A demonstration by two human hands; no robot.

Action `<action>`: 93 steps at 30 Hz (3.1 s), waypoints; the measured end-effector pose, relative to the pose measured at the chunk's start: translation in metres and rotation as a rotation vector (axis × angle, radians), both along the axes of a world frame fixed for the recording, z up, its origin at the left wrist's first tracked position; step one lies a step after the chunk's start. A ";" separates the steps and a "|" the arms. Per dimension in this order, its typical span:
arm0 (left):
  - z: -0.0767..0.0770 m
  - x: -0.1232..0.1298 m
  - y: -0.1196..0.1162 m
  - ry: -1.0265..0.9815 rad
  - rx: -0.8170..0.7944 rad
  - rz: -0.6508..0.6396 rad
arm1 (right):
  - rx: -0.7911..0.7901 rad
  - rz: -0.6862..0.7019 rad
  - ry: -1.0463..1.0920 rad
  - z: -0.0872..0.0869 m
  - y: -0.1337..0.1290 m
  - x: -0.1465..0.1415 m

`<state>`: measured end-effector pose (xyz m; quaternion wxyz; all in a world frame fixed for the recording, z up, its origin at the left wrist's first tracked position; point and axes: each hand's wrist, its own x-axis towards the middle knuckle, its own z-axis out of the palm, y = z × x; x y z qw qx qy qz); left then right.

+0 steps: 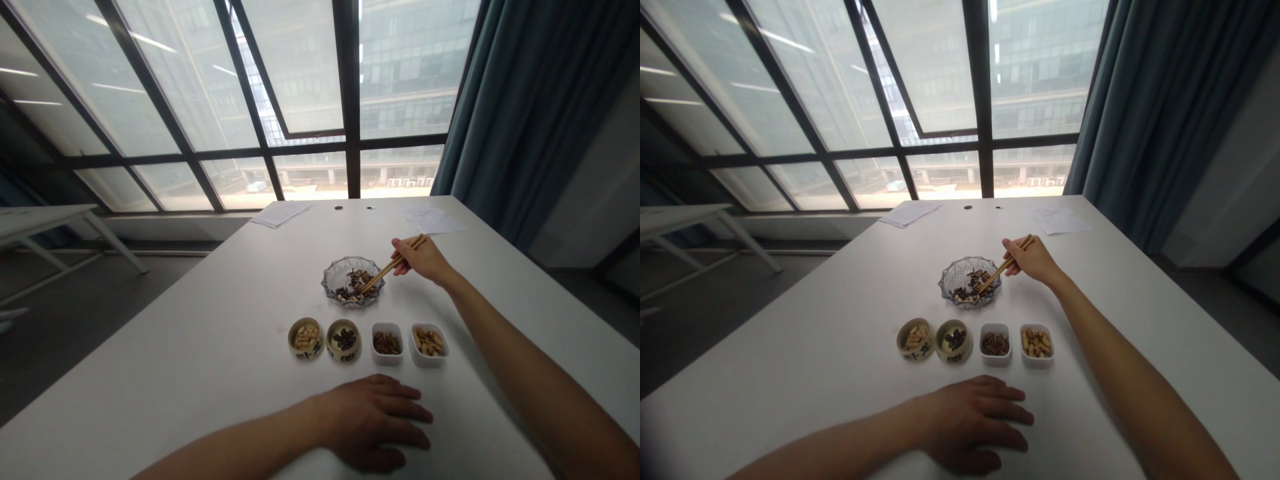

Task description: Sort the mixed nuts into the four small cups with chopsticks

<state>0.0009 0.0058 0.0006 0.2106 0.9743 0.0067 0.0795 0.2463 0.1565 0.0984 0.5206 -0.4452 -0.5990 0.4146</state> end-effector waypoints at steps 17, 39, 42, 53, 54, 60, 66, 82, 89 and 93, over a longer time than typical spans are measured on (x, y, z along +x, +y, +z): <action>0.001 -0.001 0.000 0.012 -0.002 0.005 | -0.004 -0.046 0.024 0.004 0.001 0.010; 0.002 0.001 0.000 0.020 -0.028 0.003 | 0.015 0.005 0.008 -0.001 0.002 0.006; 0.003 0.001 0.000 0.027 -0.031 -0.001 | 0.015 -0.002 0.011 -0.002 0.003 0.006; 0.001 0.000 0.000 -0.001 -0.003 0.003 | 0.034 -0.001 -0.011 -0.014 0.007 -0.001; 0.001 0.000 0.000 -0.002 -0.002 0.003 | 0.036 -0.007 -0.008 -0.013 0.007 -0.001; 0.000 -0.001 0.000 0.003 0.002 0.001 | 0.052 -0.032 0.050 0.000 0.006 0.014; 0.000 -0.001 0.000 -0.005 0.011 0.000 | 0.030 0.078 0.181 0.022 -0.003 0.053; 0.005 -0.001 0.001 0.003 0.008 -0.008 | -0.198 0.510 -0.034 0.023 -0.015 0.069; 0.005 -0.001 0.000 0.009 0.010 -0.003 | 0.034 0.167 0.198 0.020 -0.003 0.059; 0.006 -0.001 0.000 0.009 0.004 -0.001 | 0.101 0.002 0.166 0.013 0.005 0.042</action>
